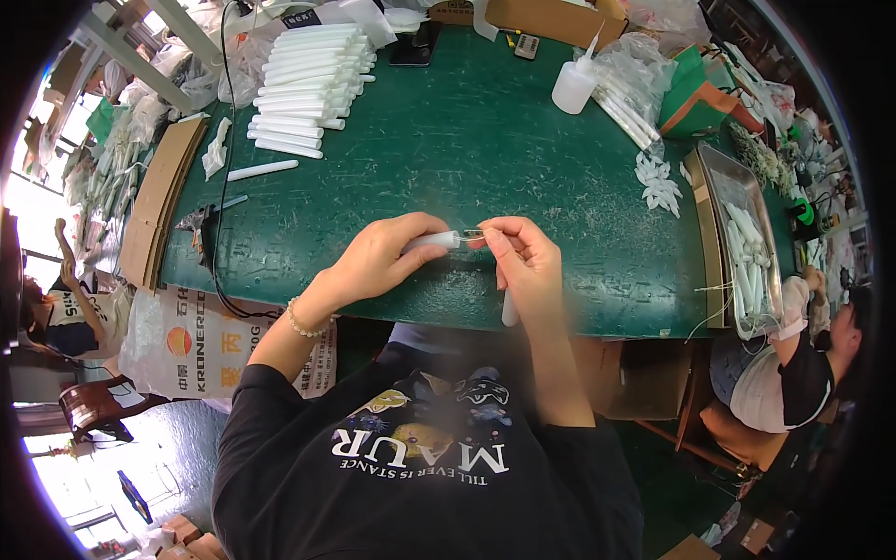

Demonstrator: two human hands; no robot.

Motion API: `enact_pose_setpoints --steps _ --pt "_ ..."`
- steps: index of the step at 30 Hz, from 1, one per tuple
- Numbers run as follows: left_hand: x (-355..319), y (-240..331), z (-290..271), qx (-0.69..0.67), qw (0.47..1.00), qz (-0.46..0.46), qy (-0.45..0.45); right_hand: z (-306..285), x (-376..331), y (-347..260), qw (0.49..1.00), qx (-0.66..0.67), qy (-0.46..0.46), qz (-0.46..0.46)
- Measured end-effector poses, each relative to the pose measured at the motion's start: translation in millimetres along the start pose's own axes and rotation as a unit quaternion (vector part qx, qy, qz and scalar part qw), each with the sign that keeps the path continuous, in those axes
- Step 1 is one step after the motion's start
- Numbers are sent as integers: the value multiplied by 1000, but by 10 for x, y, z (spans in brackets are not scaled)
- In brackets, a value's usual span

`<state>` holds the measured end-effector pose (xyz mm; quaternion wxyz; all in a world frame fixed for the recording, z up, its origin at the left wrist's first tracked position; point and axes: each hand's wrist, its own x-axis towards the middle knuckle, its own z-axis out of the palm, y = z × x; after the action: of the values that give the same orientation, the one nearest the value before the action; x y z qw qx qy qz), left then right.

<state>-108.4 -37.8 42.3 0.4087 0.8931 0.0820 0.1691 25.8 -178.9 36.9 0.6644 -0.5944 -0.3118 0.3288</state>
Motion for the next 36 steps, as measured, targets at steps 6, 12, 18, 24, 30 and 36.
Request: enact_pose_setpoints --steps 6,12,18,24,30,36 --pt "17 57 9 -45 999 -30 -7 -16 -3 20 1000 0 -1 -9" --pt "47 57 -40 -42 998 -30 -40 31 -18 6 1000 -1 18 -15" --pt "21 54 8 -82 995 -60 -11 49 -31 7 1000 -7 21 -21" --pt "31 75 -20 -66 996 -51 -22 65 -60 1 999 -18 24 -34" --pt "56 79 -42 -42 998 -34 -32 55 -45 16 999 -30 20 -23" --pt "67 113 -7 -69 997 4 -18 133 -73 31 991 -119 16 -64"
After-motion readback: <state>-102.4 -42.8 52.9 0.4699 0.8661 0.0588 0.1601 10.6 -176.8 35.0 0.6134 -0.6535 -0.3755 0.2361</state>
